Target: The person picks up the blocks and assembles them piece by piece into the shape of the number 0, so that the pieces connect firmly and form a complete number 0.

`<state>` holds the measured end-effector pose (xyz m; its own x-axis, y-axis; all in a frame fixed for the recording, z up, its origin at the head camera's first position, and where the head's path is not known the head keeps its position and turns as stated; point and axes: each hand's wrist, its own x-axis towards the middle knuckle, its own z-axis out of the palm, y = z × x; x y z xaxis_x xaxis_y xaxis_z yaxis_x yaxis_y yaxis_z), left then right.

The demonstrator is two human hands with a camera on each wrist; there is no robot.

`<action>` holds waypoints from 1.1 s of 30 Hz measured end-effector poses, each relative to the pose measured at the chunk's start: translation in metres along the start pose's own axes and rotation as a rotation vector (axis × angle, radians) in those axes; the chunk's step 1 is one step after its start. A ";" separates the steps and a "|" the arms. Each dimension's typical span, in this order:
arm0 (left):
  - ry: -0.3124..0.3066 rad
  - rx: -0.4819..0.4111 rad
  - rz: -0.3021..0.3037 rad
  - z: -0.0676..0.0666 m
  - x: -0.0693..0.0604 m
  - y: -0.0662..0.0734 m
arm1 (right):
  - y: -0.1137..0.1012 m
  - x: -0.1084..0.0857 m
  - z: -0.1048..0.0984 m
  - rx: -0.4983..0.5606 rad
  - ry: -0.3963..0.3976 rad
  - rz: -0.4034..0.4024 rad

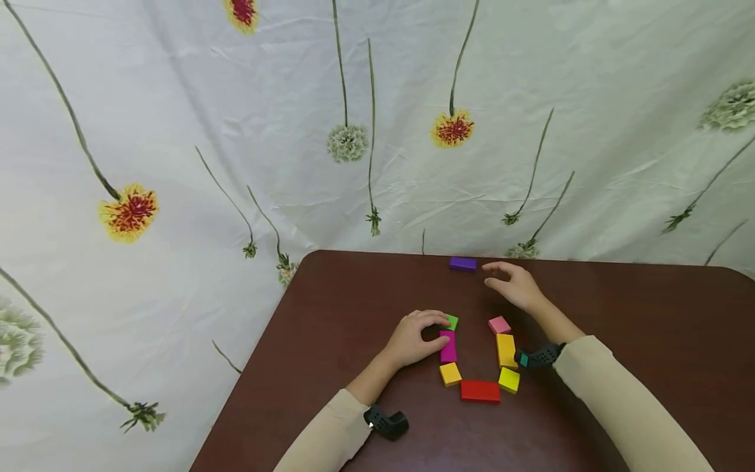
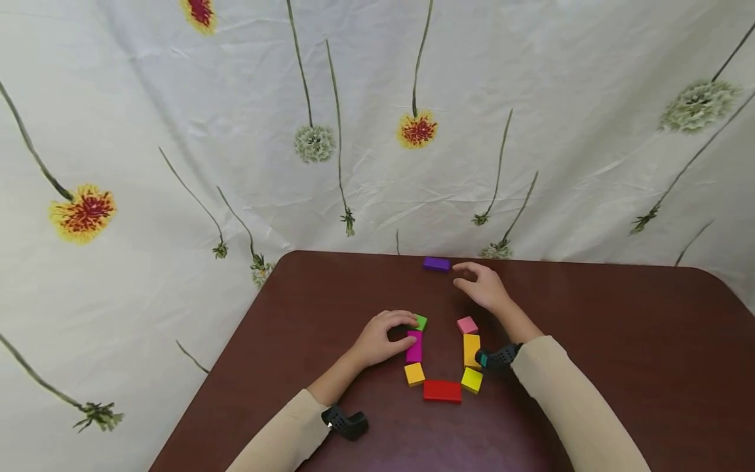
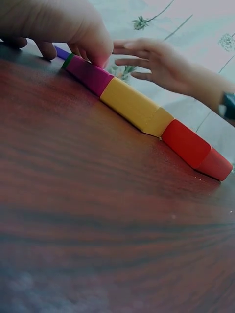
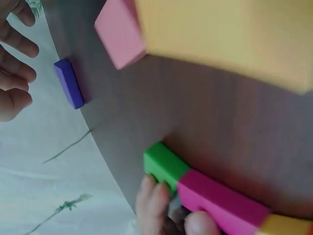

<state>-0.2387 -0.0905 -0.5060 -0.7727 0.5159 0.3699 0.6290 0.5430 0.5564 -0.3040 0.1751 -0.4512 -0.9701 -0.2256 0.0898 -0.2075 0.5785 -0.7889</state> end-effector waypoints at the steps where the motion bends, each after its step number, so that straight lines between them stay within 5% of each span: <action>1: 0.000 -0.003 -0.003 0.000 0.000 0.001 | -0.001 0.005 0.001 -0.020 -0.006 0.007; 9: -0.011 -0.008 -0.028 0.001 -0.001 0.006 | 0.004 0.035 0.015 -0.155 -0.032 0.031; 24: -0.024 -0.003 -0.046 0.002 -0.004 0.010 | -0.008 0.056 0.033 -0.487 -0.111 0.047; 33: -0.019 0.011 -0.050 -0.003 -0.003 0.008 | -0.010 0.061 0.038 -0.483 -0.069 0.050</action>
<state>-0.2317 -0.0899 -0.5007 -0.8014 0.5002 0.3280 0.5907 0.5754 0.5657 -0.3561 0.1263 -0.4610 -0.9730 -0.2307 0.0056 -0.2119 0.8837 -0.4173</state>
